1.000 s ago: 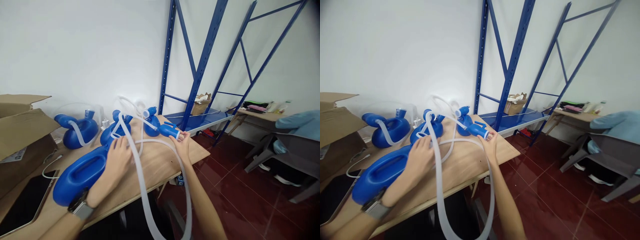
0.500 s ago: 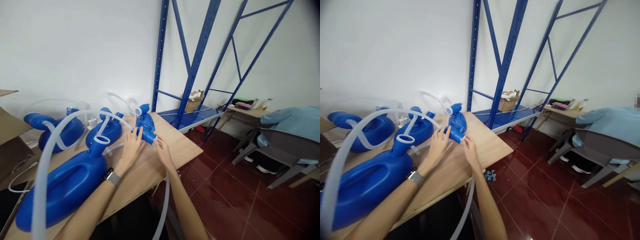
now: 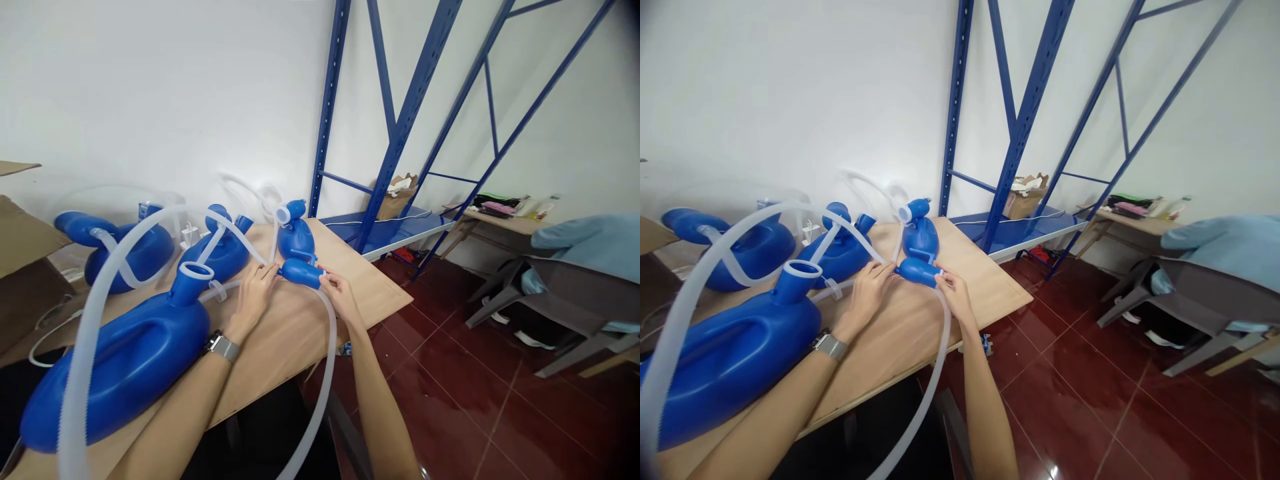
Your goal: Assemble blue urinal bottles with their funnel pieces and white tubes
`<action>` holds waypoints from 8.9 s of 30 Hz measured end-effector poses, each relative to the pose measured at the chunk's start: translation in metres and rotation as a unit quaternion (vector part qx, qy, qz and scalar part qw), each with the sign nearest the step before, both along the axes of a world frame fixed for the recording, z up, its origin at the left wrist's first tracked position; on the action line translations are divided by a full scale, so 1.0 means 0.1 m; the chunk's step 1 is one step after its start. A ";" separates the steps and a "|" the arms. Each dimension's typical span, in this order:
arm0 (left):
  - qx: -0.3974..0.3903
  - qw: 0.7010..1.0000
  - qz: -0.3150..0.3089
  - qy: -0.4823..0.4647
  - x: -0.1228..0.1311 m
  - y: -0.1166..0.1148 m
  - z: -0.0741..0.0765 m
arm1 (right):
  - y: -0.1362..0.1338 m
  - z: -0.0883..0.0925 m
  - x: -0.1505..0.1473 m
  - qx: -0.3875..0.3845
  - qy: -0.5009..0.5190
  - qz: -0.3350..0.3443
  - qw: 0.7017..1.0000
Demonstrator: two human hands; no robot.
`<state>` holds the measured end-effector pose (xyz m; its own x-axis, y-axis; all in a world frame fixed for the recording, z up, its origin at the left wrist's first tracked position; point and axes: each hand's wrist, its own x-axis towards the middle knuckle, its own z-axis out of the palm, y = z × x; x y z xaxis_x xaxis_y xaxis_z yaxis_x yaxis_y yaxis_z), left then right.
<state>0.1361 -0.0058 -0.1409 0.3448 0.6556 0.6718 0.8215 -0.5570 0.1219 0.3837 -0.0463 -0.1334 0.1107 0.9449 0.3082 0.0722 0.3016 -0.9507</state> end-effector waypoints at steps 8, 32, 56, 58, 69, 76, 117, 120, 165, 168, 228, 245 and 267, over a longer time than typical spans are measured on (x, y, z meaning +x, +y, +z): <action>-0.055 0.990 -0.068 0.114 -0.03 -0.06 0.05 | -0.04 0.00 0.18 -0.114 0.104 0.053 0.987; -0.153 0.960 -0.063 0.227 0.11 -0.24 0.25 | 0.04 -0.04 0.32 -0.039 -0.015 -0.011 0.999; -0.241 0.959 -0.134 0.063 0.06 -0.20 0.26 | 0.52 0.07 0.31 -0.016 -0.083 -0.073 0.994; -0.247 0.959 -0.134 0.048 0.07 -0.15 0.23 | 0.54 0.06 0.30 -0.025 -0.060 -0.073 0.995; -0.241 0.963 -0.119 0.021 0.09 -0.05 0.11 | 0.40 0.12 0.31 -0.044 0.004 -0.015 0.999; -0.237 0.967 -0.082 0.045 0.10 -0.07 0.14 | 0.47 0.07 0.26 -0.069 0.036 -0.038 0.996; -0.180 0.978 -0.067 0.076 0.01 0.00 0.08 | 0.48 0.02 0.11 0.150 -0.459 0.019 0.876; -0.147 0.982 -0.074 0.096 0.03 0.02 0.03 | 0.55 -0.03 0.21 0.167 -0.498 0.012 0.851; -0.130 0.968 -0.100 0.190 -0.05 -0.04 0.05 | 0.60 -0.19 0.29 0.272 -0.468 -0.005 0.841; -0.140 0.969 -0.099 0.177 -0.06 -0.04 0.08 | 0.60 -0.19 0.30 0.288 -0.476 -0.007 0.831; 0.019 0.965 0.011 0.262 0.04 -0.16 -0.02 | 0.46 -0.06 0.25 0.186 -0.472 -0.040 0.861; 0.007 0.982 -0.034 0.184 0.03 0.00 -0.11 | 0.50 -0.15 0.25 0.278 -0.425 -0.025 0.861; -0.210 0.960 0.050 0.179 0.12 -0.14 0.24 | 0.62 -0.25 0.29 0.324 -0.477 0.003 0.817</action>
<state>0.1476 -0.0195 -0.1173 0.4254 0.8845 0.1916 0.8994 -0.4367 0.0189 0.4127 0.0154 -0.1579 -0.4754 0.5492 0.6873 0.6842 0.7219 -0.1036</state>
